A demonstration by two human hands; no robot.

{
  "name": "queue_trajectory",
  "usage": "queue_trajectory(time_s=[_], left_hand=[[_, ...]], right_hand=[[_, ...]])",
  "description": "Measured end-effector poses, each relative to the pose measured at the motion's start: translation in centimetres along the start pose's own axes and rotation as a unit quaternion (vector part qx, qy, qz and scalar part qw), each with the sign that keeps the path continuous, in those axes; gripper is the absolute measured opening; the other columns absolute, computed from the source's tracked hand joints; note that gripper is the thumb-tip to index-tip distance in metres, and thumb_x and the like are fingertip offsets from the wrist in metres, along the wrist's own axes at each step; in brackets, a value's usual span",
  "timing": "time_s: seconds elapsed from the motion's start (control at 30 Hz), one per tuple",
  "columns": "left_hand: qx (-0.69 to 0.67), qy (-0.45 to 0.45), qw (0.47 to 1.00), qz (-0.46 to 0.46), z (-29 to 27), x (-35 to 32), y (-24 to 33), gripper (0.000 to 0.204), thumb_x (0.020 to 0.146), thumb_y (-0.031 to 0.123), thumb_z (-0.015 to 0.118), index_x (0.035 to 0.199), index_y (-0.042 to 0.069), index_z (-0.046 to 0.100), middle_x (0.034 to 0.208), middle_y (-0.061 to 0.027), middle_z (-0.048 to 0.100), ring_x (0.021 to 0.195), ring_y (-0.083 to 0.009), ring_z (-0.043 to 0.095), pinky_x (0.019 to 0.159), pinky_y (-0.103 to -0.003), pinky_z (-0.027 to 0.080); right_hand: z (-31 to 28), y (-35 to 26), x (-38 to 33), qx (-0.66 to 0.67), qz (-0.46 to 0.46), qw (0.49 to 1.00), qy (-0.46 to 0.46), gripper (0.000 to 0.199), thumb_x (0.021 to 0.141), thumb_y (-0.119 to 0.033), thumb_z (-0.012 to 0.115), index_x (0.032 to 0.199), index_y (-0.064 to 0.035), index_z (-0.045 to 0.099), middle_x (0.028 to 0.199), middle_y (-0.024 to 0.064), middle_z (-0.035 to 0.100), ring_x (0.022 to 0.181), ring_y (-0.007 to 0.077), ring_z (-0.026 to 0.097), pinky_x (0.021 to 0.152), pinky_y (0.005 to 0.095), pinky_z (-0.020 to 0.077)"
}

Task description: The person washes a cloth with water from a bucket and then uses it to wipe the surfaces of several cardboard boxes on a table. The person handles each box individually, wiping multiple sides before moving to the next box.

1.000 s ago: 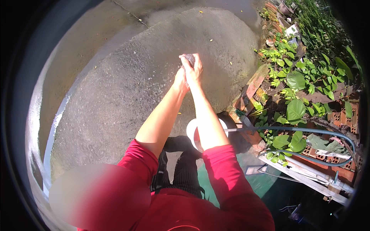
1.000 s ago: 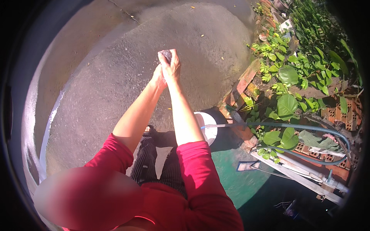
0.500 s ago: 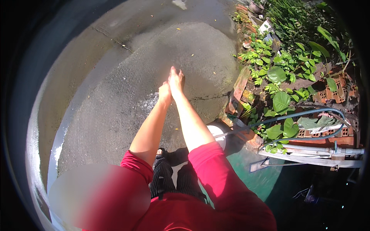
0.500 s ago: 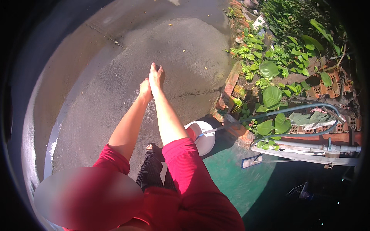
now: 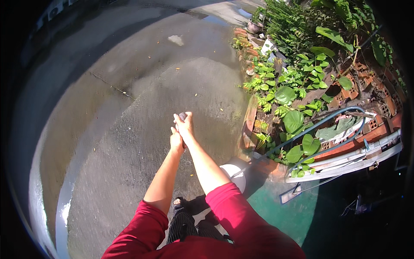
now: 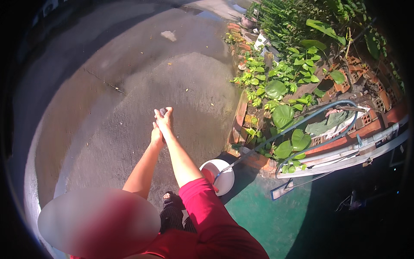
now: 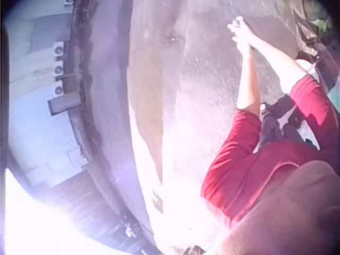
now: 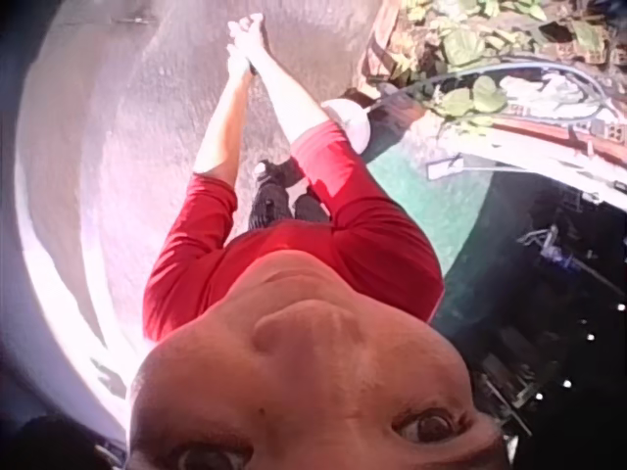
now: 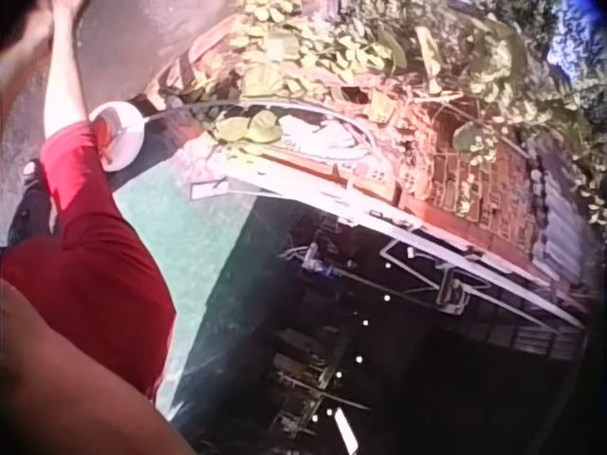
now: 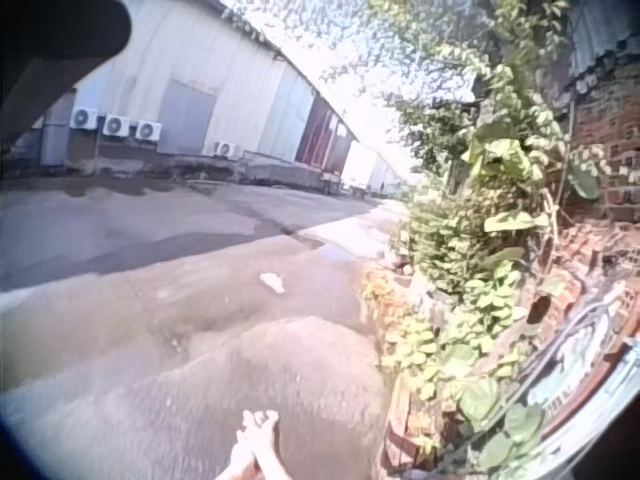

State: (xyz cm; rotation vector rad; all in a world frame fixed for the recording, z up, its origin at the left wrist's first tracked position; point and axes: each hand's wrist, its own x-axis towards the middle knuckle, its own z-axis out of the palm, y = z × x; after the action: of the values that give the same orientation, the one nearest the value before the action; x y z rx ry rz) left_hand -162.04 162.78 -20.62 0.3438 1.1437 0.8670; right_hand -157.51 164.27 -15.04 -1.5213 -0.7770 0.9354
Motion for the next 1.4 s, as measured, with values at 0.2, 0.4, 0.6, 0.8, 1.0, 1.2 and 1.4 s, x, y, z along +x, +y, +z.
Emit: queue_trajectory(time_s=[0.2, 0.4, 0.6, 0.8, 1.0, 1.2, 1.4], left_hand=[[-0.106, -0.156, 0.980, -0.058, 1.5, -1.6, 0.5, 0.052, 0.098, 0.047, 0.016, 0.122, 0.012, 0.047, 0.099, -0.0098, 0.061, 0.077, -0.0216, 0.061, 0.061, -0.040, 0.053], [-0.179, -0.164, 0.967, -0.072, 3.4, -3.3, 0.6, 0.046, 0.099, 0.041, 0.024, 0.128, 0.011, 0.042, 0.117, -0.0149, 0.055, 0.100, -0.0270, 0.058, 0.083, -0.050, 0.049], [-0.042, 0.014, 0.999, 0.010, 3.0, -2.9, 0.2, 0.046, 0.098, 0.036, 0.031, 0.114, -0.001, 0.053, 0.103, -0.0176, 0.061, 0.090, -0.0288, 0.061, 0.078, -0.043, 0.050], [0.414, 0.128, 0.882, 0.187, 1.2, -3.5, -0.1, 0.053, 0.094, 0.036, 0.032, 0.094, -0.007, 0.062, 0.095, -0.0288, 0.062, 0.092, -0.0442, 0.060, 0.081, -0.048, 0.046], [0.568, 0.095, 0.771, 0.271, 0.2, -5.6, -3.3, 0.058, 0.094, 0.036, 0.029, 0.078, -0.005, 0.066, 0.082, -0.0305, 0.062, 0.082, -0.0441, 0.062, 0.082, -0.048, 0.048], [0.655, 0.001, 0.722, 0.223, -0.2, -12.7, -11.4, 0.057, 0.091, 0.037, 0.032, 0.075, -0.004, 0.068, 0.079, -0.0294, 0.063, 0.081, -0.0439, 0.063, 0.081, -0.046, 0.049], [0.764, -0.255, 0.511, 0.300, -2.9, -24.4, -30.2, 0.050, 0.092, 0.031, 0.032, 0.070, -0.001, 0.063, 0.075, -0.0248, 0.064, 0.074, -0.0408, 0.064, 0.069, -0.048, 0.052]], right_hand=[[-1.2, -3.2, -0.9, 0.098, 0.040, 0.994, -0.022, 0.032, 0.087, -0.035, 0.064, 0.093, -0.0068, 0.052, 0.058, -0.0036, 0.044, 0.045, 0.0050, 0.036, 0.038, 0.0213, 0.0290], [-2.0, -0.3, 1.1, -0.037, -0.040, 0.998, -0.027, 0.047, 0.091, -0.044, 0.052, 0.065, -0.0054, 0.054, 0.054, -0.0022, 0.046, 0.046, 0.0079, 0.040, 0.041, 0.0247, 0.0344], [-1.7, -2.3, 0.2, -0.013, 0.034, 0.999, 0.000, 0.049, 0.092, -0.044, 0.052, 0.059, -0.0069, 0.051, 0.051, -0.0017, 0.046, 0.044, 0.0088, 0.041, 0.041, 0.0253, 0.0341], [-2.1, -1.1, 0.5, 0.113, 0.228, 0.964, 0.081, 0.044, 0.092, -0.041, 0.054, 0.060, -0.0105, 0.048, 0.049, -0.0032, 0.042, 0.037, 0.0075, 0.033, 0.034, 0.0239, 0.0247], [-5.6, 1.2, -1.9, 0.211, 0.318, 0.915, 0.135, 0.038, 0.094, -0.035, 0.049, 0.064, -0.0112, 0.045, 0.049, -0.0035, 0.037, 0.038, 0.0087, 0.031, 0.034, 0.0250, 0.0246], [-14.2, 7.6, -9.9, 0.220, 0.363, 0.883, 0.200, 0.030, 0.093, -0.025, 0.045, 0.066, -0.0110, 0.046, 0.054, -0.0010, 0.043, 0.041, 0.0113, 0.037, 0.037, 0.0249, 0.0291], [-30.2, 20.4, -28.3, 0.365, 0.374, 0.777, 0.351, 0.019, 0.087, -0.014, 0.041, 0.075, -0.0039, 0.052, 0.061, 0.0074, 0.049, 0.046, 0.0167, 0.044, 0.040, 0.0255, 0.0343]])
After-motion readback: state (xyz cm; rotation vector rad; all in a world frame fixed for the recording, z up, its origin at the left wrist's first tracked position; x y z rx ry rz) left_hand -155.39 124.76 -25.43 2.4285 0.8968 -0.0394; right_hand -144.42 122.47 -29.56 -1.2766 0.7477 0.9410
